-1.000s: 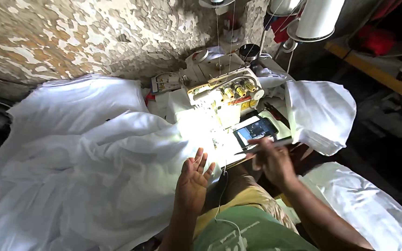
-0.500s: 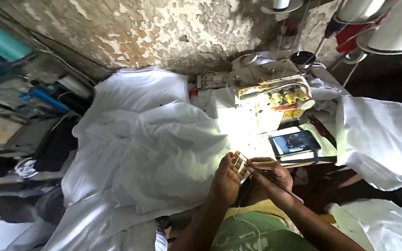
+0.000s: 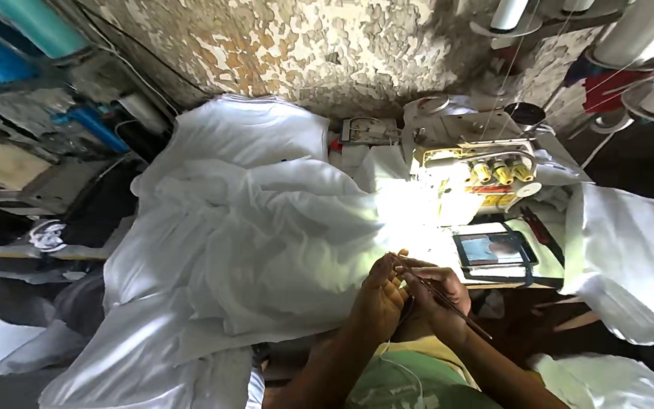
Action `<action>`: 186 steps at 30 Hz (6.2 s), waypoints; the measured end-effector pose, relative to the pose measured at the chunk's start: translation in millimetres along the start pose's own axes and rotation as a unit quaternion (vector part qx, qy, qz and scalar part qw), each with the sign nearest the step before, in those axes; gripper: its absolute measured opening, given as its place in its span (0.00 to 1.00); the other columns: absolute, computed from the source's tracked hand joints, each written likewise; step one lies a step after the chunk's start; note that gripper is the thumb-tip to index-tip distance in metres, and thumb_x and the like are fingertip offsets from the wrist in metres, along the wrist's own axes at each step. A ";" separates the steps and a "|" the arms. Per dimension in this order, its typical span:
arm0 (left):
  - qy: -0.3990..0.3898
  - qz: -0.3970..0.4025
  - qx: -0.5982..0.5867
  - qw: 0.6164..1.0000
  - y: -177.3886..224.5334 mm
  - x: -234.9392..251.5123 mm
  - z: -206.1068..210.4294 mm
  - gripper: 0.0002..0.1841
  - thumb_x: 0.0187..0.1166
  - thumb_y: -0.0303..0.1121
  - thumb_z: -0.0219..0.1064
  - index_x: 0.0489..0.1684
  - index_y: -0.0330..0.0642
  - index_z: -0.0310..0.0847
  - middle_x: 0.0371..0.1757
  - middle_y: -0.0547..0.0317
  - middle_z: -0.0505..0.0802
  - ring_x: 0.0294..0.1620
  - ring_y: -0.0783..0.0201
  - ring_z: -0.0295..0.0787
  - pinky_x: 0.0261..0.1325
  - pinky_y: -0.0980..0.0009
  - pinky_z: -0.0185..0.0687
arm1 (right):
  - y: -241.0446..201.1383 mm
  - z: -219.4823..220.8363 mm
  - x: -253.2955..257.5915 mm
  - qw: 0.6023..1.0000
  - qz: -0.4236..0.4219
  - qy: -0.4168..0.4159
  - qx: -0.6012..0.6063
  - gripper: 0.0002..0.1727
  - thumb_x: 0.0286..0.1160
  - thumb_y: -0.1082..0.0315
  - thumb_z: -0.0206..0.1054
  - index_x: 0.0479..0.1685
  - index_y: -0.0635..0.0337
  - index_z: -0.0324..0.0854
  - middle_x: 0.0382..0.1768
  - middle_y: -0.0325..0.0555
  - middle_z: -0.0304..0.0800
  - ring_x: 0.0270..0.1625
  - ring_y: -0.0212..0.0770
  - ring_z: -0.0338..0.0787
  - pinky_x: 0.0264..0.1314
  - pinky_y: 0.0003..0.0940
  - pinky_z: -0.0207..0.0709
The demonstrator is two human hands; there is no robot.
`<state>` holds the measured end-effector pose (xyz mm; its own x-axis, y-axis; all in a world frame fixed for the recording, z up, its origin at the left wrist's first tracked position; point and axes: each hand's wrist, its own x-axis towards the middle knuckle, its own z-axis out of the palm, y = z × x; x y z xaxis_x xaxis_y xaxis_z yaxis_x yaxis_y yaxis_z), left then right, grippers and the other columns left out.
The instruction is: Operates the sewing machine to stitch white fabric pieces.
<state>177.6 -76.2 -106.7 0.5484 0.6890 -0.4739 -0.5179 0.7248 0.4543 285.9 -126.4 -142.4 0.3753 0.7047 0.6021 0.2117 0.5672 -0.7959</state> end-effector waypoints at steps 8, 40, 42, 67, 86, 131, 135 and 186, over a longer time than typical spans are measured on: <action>-0.007 -0.002 0.003 1.000 1.9 -3.4 -3.1 0.14 0.96 0.37 0.44 0.68 0.42 0.69 0.59 0.53 0.88 0.57 0.62 0.89 0.61 0.67 0.85 | 3.0 7.9 -0.6 1.000 -0.015 0.002 -0.007 0.05 0.80 0.74 0.68 0.44 0.52 0.85 0.55 0.38 0.97 0.61 0.31 0.94 0.65 0.26 0.86; -0.058 0.397 0.651 0.645 82.3 69.7 5.6 0.13 0.82 0.32 0.66 0.56 0.35 0.90 0.78 0.36 0.80 0.85 0.40 0.68 0.83 0.43 0.64 | 72.7 -26.6 73.3 0.983 -0.001 0.164 -0.079 0.08 0.71 0.80 0.68 0.42 0.57 0.86 0.42 0.28 0.93 0.49 0.22 0.91 0.59 0.25 0.86; -0.071 0.374 0.705 0.598 88.2 89.4 28.5 0.12 0.83 0.31 0.66 0.56 0.34 0.91 0.79 0.32 0.78 0.86 0.33 0.64 0.86 0.40 0.57 | 80.2 -23.1 78.5 0.982 0.008 0.155 -0.112 0.04 0.71 0.79 0.68 0.40 0.64 0.85 0.39 0.31 0.91 0.46 0.19 0.89 0.57 0.21 0.84; 0.036 0.022 0.865 0.500 76.3 183.7 106.8 0.26 0.93 0.43 0.51 0.87 0.43 0.67 0.97 0.40 0.42 0.95 0.31 0.21 0.79 0.16 0.23 | 94.3 -19.6 87.2 0.961 0.053 0.194 -0.190 0.05 0.68 0.81 0.63 0.38 0.74 0.83 0.28 0.38 0.88 0.34 0.16 0.86 0.44 0.13 0.81; 0.029 0.033 0.830 0.556 78.0 177.2 104.2 0.29 0.93 0.43 0.52 0.92 0.42 0.58 0.98 0.46 0.40 0.96 0.34 0.21 0.82 0.19 0.17 | 93.1 -18.2 87.1 0.951 0.079 0.185 -0.234 0.08 0.67 0.78 0.65 0.40 0.77 0.83 0.29 0.45 0.87 0.35 0.22 0.85 0.44 0.18 0.81; 0.008 0.059 0.841 0.537 74.8 175.0 102.1 0.20 0.93 0.38 0.53 0.77 0.45 0.78 0.97 0.43 0.45 0.95 0.31 0.23 0.80 0.17 0.23 | 97.4 -21.6 90.7 0.963 0.031 0.205 -0.174 0.02 0.70 0.82 0.65 0.37 0.70 0.82 0.27 0.29 0.88 0.31 0.16 0.88 0.41 0.15 0.85; 0.007 0.061 0.844 0.533 74.6 176.1 100.7 0.20 0.92 0.37 0.54 0.77 0.45 0.78 0.97 0.42 0.44 0.95 0.31 0.23 0.80 0.17 0.24 | 98.5 -21.1 90.3 0.960 0.030 0.209 -0.182 0.02 0.69 0.83 0.65 0.35 0.70 0.82 0.26 0.29 0.88 0.31 0.16 0.87 0.41 0.15 0.85; 0.004 0.054 0.846 0.530 74.3 176.8 100.7 0.23 0.94 0.40 0.50 0.85 0.46 0.71 0.97 0.44 0.44 0.95 0.31 0.24 0.82 0.19 0.24 | 104.1 -20.9 88.9 0.963 0.009 0.211 -0.165 0.04 0.67 0.83 0.63 0.35 0.68 0.83 0.27 0.29 0.89 0.31 0.16 0.87 0.41 0.16 0.84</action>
<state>302.2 99.0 -80.8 0.5697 0.7305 -0.3767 0.7884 -0.3563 0.5015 360.1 -13.7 -173.1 0.6996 0.4379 0.5646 0.4515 0.3415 -0.8243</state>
